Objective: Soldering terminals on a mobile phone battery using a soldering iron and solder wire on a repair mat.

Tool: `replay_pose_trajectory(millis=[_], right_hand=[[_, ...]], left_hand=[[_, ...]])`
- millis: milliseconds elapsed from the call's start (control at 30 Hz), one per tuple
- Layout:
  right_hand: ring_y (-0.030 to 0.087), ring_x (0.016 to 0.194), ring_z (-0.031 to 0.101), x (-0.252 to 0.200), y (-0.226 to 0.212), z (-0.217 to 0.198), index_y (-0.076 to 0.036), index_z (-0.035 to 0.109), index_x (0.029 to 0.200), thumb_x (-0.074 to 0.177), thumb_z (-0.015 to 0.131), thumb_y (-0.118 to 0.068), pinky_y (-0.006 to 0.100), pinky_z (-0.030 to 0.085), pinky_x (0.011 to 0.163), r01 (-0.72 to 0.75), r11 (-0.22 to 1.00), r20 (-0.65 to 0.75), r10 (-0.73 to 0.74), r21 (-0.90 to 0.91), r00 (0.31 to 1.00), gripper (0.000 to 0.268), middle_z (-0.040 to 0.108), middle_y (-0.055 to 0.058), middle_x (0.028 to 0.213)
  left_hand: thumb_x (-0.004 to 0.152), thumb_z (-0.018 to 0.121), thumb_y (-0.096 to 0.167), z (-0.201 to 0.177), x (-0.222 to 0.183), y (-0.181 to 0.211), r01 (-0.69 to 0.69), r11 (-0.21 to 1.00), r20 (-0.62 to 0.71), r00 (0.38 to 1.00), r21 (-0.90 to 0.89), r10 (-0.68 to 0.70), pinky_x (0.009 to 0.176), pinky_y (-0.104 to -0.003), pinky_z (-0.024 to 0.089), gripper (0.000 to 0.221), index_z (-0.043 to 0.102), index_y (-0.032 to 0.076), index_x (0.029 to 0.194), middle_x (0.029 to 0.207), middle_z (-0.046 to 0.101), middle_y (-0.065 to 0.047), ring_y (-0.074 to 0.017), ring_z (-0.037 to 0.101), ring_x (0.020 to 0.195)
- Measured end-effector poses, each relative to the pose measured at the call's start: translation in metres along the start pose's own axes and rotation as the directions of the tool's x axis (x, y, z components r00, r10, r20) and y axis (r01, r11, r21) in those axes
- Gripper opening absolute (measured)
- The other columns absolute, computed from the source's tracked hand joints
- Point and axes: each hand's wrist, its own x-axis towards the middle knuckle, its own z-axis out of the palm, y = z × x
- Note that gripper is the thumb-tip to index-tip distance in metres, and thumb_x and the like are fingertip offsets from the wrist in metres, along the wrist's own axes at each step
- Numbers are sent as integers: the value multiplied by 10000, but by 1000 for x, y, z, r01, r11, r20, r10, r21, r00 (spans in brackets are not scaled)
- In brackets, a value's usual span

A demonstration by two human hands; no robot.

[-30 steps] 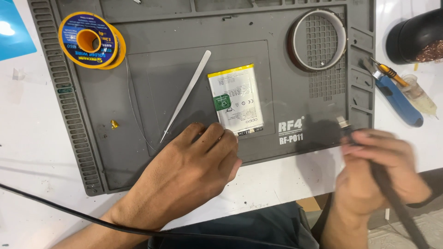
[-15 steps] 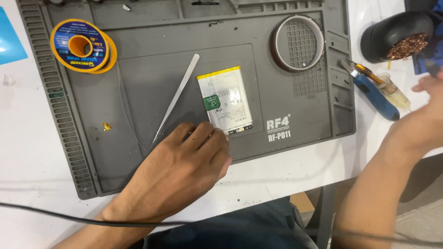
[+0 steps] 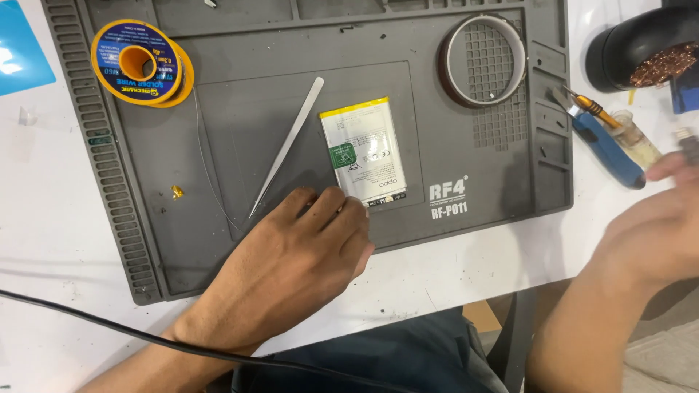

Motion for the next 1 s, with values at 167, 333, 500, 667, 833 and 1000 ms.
replay_pose_trajectory(millis=[167,333,500,667,833,1000], right_hand=[[227,975,696,-62,-129,73,9,651,904,983,657,103,251,700,794,-65,967,445,-54,248,894,123,622,195,1176],[264,852,738,-80,-167,95,9,714,802,766,673,157,319,629,850,-182,983,547,144,16,825,158,692,180,899],[267,815,738,-79,-164,93,3,692,769,752,649,152,323,643,830,-177,983,553,120,50,824,156,680,179,864],[265,828,742,-81,-162,94,-3,697,779,755,682,145,326,643,850,-180,982,571,115,59,813,151,679,182,872],[269,809,751,-82,-165,96,-9,701,749,703,654,174,322,649,816,-145,988,569,84,62,818,195,689,175,855],[264,810,748,-81,-165,97,-4,698,745,726,677,164,321,641,815,-137,990,571,90,40,816,170,692,181,863]], left_hand=[[1002,657,159,0,0,-2,-4,1000,10,1000,3,4,662,-343,442,272,589,190,741,875,589,-34,-223,526,782],[1034,650,209,-1,-1,-2,-9,1000,28,1000,-5,9,694,-348,457,262,612,192,776,915,598,-35,-224,527,809],[1038,642,229,-1,0,1,29,1000,17,999,4,-29,687,-337,460,184,661,141,877,913,597,-27,-207,516,793],[1034,660,265,1,-1,1,32,999,33,999,-23,-32,708,-343,468,194,668,145,882,909,583,-21,-211,523,806],[1026,650,246,1,0,1,36,998,34,999,-45,-35,711,-351,477,186,655,148,868,912,579,-22,-214,526,810],[1026,658,244,0,0,1,34,999,27,999,-33,-34,709,-343,480,179,664,140,880,920,580,-20,-213,536,816]])
